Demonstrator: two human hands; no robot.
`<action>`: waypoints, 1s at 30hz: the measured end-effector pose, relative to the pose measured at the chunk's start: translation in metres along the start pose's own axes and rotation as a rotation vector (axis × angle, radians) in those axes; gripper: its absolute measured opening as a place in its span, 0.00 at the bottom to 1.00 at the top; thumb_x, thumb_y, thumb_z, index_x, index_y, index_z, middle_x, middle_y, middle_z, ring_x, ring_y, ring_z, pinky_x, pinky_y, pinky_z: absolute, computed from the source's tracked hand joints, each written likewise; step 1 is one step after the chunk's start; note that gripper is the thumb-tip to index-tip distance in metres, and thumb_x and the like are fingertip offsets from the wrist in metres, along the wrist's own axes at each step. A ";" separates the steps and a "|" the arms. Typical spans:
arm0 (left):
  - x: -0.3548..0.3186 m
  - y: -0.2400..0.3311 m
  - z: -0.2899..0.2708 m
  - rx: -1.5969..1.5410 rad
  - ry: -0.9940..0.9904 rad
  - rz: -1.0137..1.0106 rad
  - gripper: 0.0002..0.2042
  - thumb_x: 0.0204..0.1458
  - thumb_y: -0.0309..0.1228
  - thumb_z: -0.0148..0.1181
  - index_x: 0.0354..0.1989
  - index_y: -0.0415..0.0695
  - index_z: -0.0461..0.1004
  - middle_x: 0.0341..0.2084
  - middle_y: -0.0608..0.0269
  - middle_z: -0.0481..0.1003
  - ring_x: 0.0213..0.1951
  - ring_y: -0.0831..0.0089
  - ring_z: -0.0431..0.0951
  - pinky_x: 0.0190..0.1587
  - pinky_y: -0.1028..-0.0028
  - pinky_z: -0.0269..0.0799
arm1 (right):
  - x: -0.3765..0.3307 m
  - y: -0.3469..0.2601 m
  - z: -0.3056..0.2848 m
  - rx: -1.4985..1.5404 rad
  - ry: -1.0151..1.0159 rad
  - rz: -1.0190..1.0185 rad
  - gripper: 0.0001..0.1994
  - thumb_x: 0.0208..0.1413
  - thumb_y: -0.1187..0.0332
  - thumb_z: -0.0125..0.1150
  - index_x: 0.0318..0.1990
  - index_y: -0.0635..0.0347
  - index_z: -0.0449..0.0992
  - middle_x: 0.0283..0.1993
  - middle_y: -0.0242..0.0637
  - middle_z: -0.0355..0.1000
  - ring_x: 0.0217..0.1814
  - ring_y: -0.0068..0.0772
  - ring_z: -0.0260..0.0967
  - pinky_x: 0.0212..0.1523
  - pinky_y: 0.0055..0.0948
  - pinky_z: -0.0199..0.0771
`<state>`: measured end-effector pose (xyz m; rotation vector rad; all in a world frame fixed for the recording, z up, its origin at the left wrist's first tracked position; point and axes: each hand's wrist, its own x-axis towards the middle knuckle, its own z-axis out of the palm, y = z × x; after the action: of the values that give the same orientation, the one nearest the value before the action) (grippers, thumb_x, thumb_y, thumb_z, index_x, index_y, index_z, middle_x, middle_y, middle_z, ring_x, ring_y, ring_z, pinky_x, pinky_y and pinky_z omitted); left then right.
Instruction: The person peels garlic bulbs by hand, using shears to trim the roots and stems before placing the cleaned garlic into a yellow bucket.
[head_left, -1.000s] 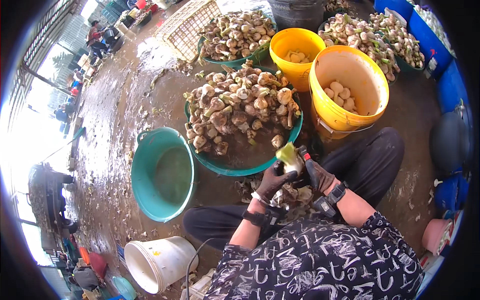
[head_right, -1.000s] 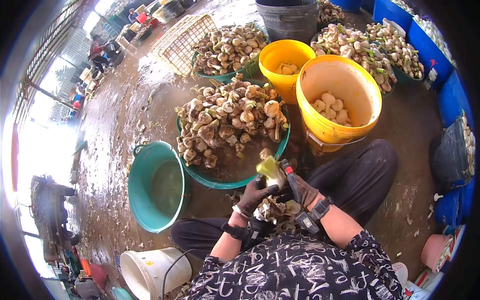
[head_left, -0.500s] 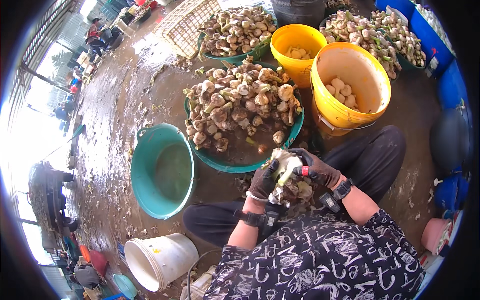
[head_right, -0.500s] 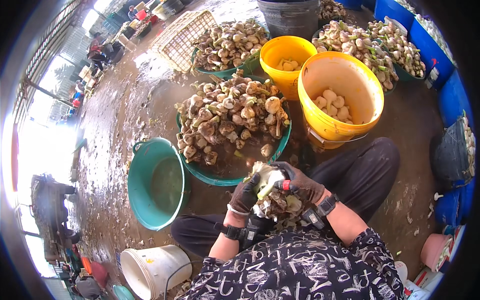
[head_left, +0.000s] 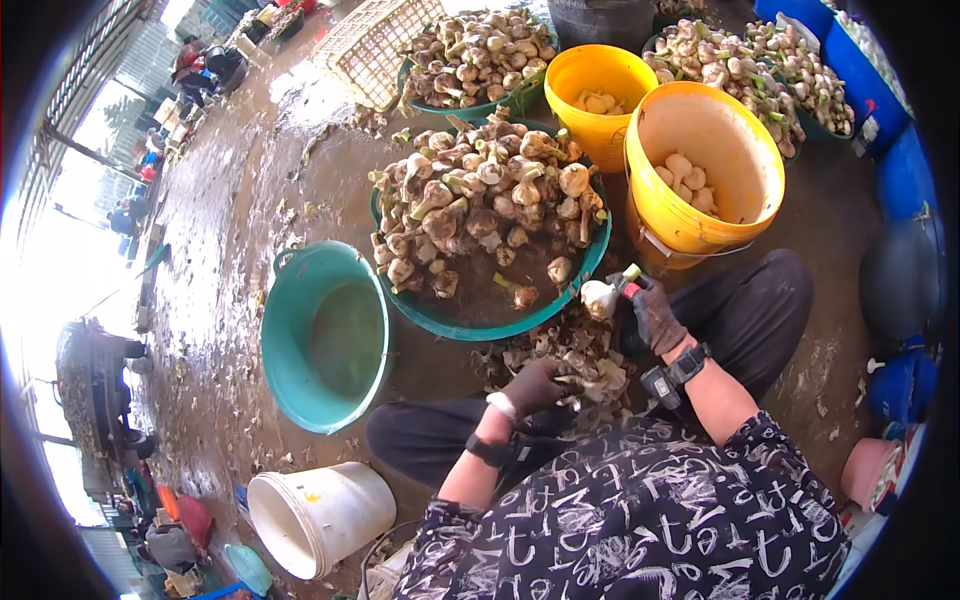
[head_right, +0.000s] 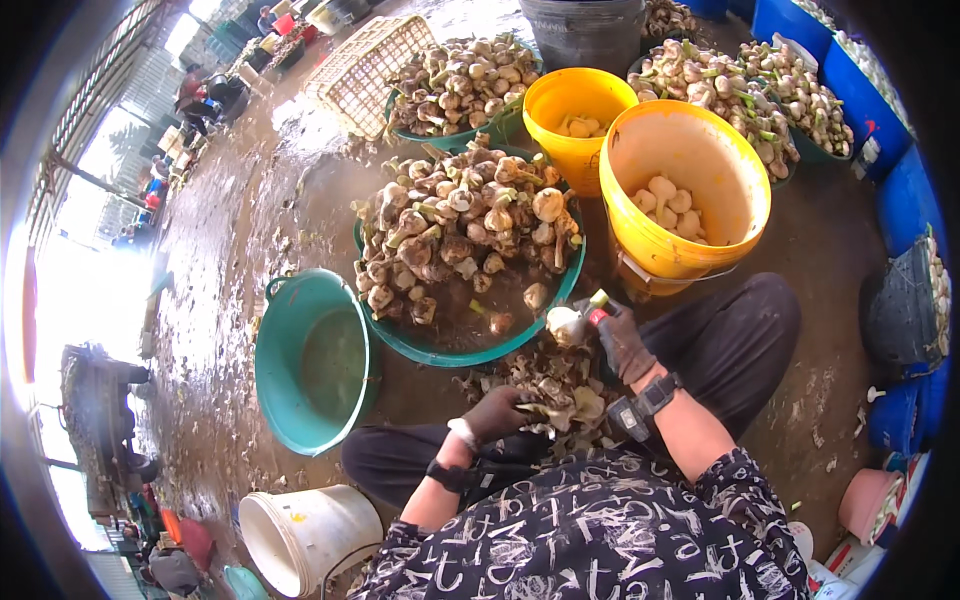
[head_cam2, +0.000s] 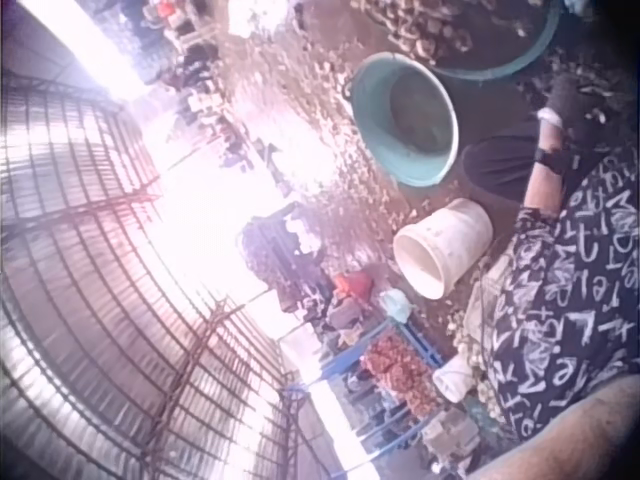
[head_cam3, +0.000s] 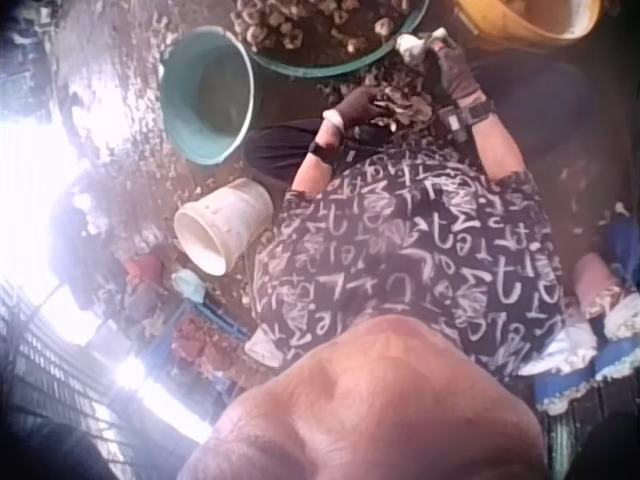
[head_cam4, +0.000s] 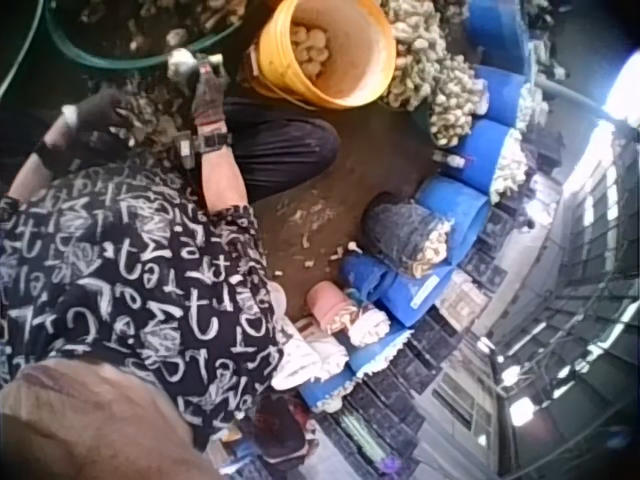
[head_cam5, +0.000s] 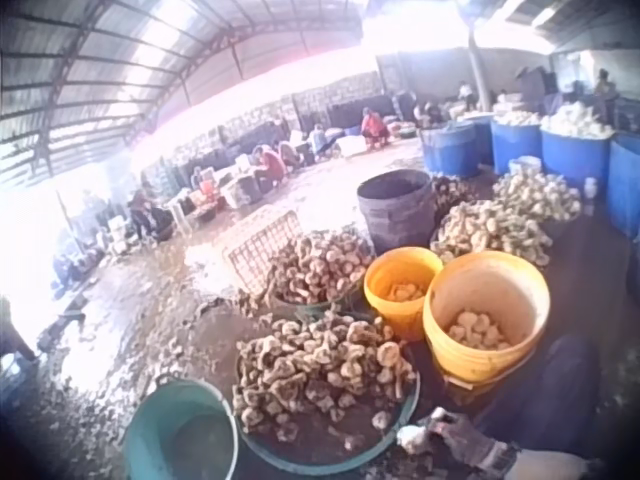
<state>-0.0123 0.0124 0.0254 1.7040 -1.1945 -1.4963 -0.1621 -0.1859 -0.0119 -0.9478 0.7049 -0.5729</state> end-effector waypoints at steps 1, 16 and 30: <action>0.000 -0.013 0.005 0.309 -0.005 -0.025 0.13 0.46 0.32 0.65 0.40 0.42 0.77 0.33 0.59 0.78 0.35 0.74 0.77 0.40 0.74 0.71 | -0.005 -0.014 0.015 -0.008 -0.037 -0.007 0.10 0.56 0.70 0.54 0.42 0.65 0.74 0.38 0.32 0.73 0.40 0.21 0.68 0.44 0.23 0.69; 0.043 0.017 0.004 0.220 0.619 0.400 0.35 0.39 0.36 0.71 0.56 0.38 0.61 0.50 0.48 0.67 0.51 0.59 0.71 0.51 0.67 0.68 | -0.017 -0.010 0.035 -0.614 -0.112 0.033 0.11 0.55 0.66 0.56 0.36 0.66 0.76 0.28 0.28 0.71 0.30 0.17 0.63 0.31 0.23 0.66; 0.044 -0.028 0.025 -0.097 0.492 0.605 0.19 0.40 0.15 0.61 0.44 0.39 0.70 0.35 0.62 0.74 0.37 0.70 0.74 0.40 0.72 0.71 | -0.017 0.009 0.038 -0.369 -0.228 -0.056 0.11 0.55 0.72 0.50 0.45 0.61 0.73 0.39 0.32 0.73 0.38 0.23 0.69 0.39 0.25 0.68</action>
<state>-0.0301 -0.0108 -0.0238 1.3585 -1.1890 -0.7084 -0.1431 -0.1500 0.0001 -1.3563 0.5895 -0.3801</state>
